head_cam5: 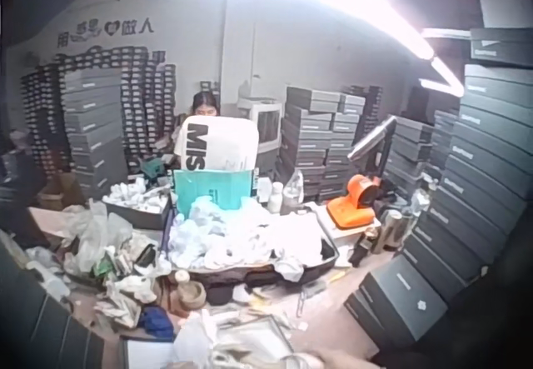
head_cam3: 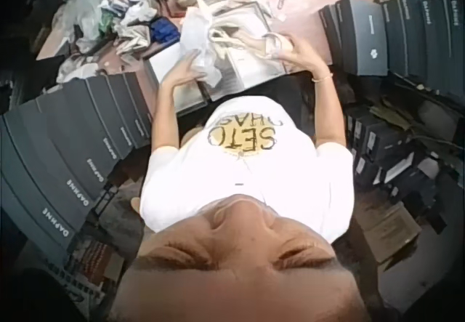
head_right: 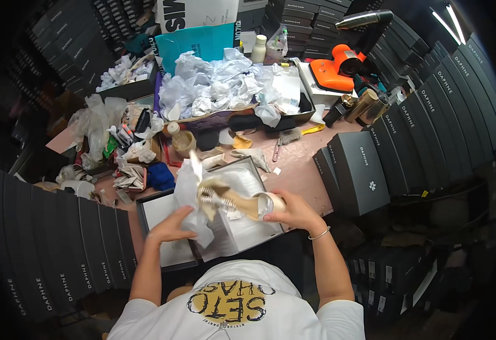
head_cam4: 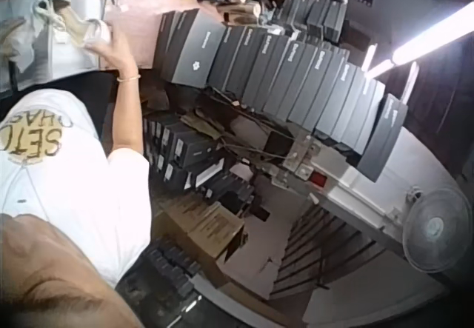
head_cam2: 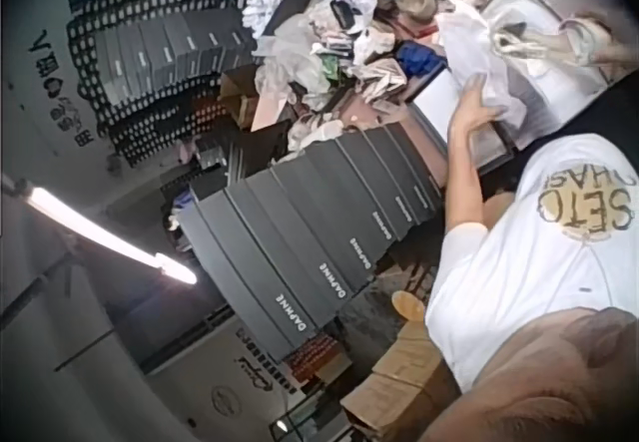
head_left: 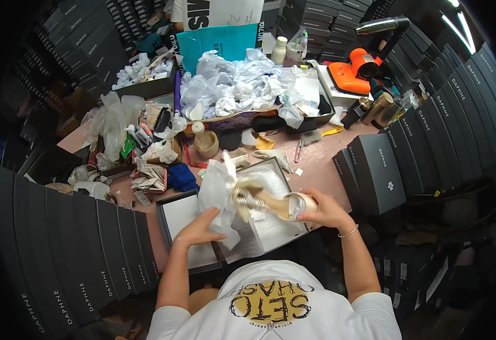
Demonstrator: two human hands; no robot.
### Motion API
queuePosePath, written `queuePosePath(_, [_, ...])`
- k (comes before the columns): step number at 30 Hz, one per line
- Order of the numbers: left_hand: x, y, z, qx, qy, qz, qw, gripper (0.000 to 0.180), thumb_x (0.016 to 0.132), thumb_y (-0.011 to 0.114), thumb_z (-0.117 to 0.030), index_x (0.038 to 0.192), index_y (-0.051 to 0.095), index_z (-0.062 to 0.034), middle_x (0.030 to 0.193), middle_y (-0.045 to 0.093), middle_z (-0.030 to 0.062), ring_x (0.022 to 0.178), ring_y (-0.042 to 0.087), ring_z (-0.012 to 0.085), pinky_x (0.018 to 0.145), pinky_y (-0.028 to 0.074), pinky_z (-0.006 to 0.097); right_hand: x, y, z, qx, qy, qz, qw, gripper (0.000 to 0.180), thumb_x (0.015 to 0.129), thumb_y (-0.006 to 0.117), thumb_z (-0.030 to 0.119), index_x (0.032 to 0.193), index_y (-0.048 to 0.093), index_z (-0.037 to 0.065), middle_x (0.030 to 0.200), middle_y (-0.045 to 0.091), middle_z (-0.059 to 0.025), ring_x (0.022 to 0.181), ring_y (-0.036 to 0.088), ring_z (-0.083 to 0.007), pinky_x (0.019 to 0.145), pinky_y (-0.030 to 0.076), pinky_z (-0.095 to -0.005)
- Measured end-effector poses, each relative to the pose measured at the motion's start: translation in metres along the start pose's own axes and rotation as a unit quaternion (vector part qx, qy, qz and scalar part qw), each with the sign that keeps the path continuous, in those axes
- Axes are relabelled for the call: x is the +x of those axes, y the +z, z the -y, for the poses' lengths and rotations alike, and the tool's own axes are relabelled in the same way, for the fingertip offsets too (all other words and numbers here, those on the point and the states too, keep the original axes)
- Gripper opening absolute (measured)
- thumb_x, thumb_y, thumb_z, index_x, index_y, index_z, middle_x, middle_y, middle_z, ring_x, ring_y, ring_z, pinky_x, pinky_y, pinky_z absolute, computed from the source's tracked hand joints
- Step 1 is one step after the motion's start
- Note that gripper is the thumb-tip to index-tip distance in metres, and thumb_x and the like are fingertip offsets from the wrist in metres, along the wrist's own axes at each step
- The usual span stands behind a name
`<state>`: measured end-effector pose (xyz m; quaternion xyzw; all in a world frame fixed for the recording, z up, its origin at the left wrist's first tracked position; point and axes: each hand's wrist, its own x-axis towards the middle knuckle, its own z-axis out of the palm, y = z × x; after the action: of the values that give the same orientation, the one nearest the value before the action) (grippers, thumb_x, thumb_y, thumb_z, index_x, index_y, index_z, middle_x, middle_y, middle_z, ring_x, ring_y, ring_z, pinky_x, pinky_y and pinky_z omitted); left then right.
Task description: The person is inspecting, singing loose threads with a lighter, and packing high-heeled shoes into boxes with tissue paper.
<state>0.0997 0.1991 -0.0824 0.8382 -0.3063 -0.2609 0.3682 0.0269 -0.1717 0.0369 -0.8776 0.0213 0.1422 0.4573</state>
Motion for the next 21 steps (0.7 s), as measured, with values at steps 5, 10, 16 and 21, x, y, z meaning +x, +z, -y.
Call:
queuePosePath(5, [0.016, -0.003, -0.064, -0.508, -0.082, 0.068, 0.855, 0.067, 0.090, 0.050, -0.049, 0.141, 0.030, -0.0095, 0.134, 0.044, 0.0150, 0.124, 0.043, 0.0237, 0.104, 0.033, 0.040, 0.027, 0.018, 0.036, -0.087, -0.126, 0.282, 0.947, 0.069, 0.064, 0.079, 0.046, 0.112, 0.057, 0.002, 0.091, 0.066, -0.0165, 0.083, 0.065, -0.0315, 0.074, 0.050, -0.0347])
queuePosePath(10, [0.006, 0.075, -0.053, -0.830, -0.091, 0.224, 0.502, 0.066, 0.094, 0.020, -0.059, 0.134, 0.037, -0.0094, 0.115, 0.056, 0.0188, 0.092, 0.063, 0.0279, 0.072, 0.056, 0.039, 0.057, 0.067, 0.046, -0.192, -0.307, 0.158, 0.919, 0.047, 0.064, 0.076, 0.039, 0.097, 0.063, 0.007, 0.088, 0.062, -0.0086, 0.084, 0.060, -0.0272, 0.073, 0.044, -0.0356])
queuePosePath(16, [-0.002, 0.092, -0.077, -0.798, -0.275, -0.077, 0.531, 0.067, 0.094, 0.013, -0.058, 0.135, 0.036, -0.0091, 0.124, 0.051, 0.0166, 0.106, 0.057, 0.0315, 0.088, 0.050, 0.045, 0.037, 0.147, 0.027, -0.292, -0.256, -0.044, 0.920, 0.021, 0.070, 0.069, 0.021, 0.086, 0.060, 0.010, 0.076, 0.057, -0.0054, 0.073, 0.057, -0.0251, 0.065, 0.042, -0.0373])
queuePosePath(21, [-0.009, 0.102, -0.114, -0.803, -0.270, -0.207, 0.489, 0.071, 0.093, 0.012, -0.062, 0.136, 0.034, -0.0102, 0.134, 0.043, 0.0118, 0.122, 0.044, 0.0272, 0.103, 0.035, 0.040, 0.033, 0.168, 0.024, -0.131, -0.125, -0.004, 0.983, 0.024, 0.073, 0.067, 0.022, 0.090, 0.059, 0.007, 0.082, 0.059, -0.0095, 0.075, 0.060, -0.0286, 0.065, 0.046, -0.0392])
